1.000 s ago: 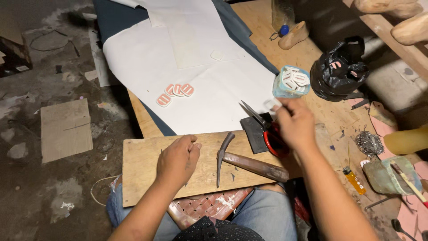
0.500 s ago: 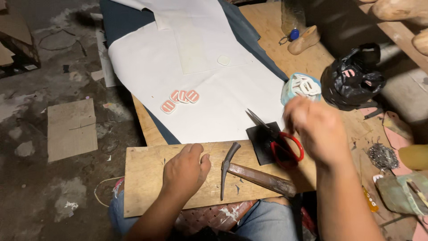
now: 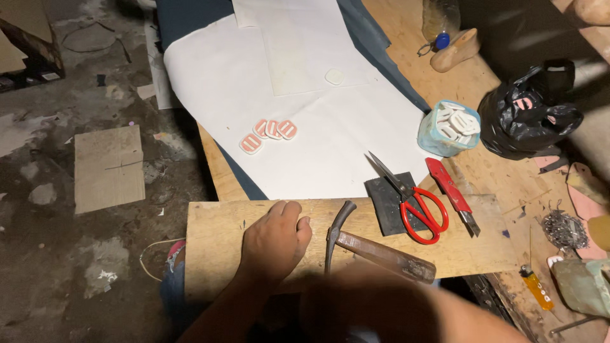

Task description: The person repeatedly shapes small white shoe parts by striking them with a hammer and trimming them with scissors. The person works on each piece individually, placing finished parts on a nearby surface.

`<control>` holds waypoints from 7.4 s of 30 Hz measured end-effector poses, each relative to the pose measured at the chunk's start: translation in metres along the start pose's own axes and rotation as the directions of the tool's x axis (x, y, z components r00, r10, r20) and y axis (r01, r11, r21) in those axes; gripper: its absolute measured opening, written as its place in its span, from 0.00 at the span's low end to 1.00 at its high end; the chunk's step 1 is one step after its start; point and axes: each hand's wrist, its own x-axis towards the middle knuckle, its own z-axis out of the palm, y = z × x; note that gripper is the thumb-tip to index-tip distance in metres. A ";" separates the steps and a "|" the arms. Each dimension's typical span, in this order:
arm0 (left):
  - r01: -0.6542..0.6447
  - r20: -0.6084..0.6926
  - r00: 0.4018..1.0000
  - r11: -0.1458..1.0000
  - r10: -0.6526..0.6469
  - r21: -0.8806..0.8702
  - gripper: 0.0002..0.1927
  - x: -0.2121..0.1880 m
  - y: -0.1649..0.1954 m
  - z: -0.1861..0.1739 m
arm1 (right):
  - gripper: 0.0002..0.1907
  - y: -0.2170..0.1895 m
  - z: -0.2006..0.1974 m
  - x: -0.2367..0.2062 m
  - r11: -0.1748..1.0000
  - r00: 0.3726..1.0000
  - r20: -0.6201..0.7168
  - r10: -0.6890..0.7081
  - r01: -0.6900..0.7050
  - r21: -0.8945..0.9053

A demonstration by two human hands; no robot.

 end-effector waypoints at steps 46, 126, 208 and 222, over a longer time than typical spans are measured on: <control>0.218 0.144 0.951 0.264 -0.272 -0.940 0.13 -0.095 0.029 -0.002 | 0.24 0.051 -0.037 -0.179 0.022 0.387 -0.890 0.242 -0.919 -0.393; 0.054 -0.226 0.950 0.825 -0.216 -0.562 0.10 -0.082 0.024 -0.044 | 0.16 0.057 0.105 -0.136 0.560 0.380 -0.468 0.798 -0.755 0.342; 0.378 0.290 0.916 0.355 -0.277 -0.855 0.12 -0.083 0.010 -0.052 | 0.09 0.061 0.109 -0.160 0.507 0.352 -0.380 0.855 -0.724 0.469; 0.150 0.041 0.957 0.370 -0.287 -0.917 0.13 -0.084 0.016 -0.046 | 0.19 0.015 0.098 -0.107 0.466 0.365 -0.561 0.743 -0.884 0.042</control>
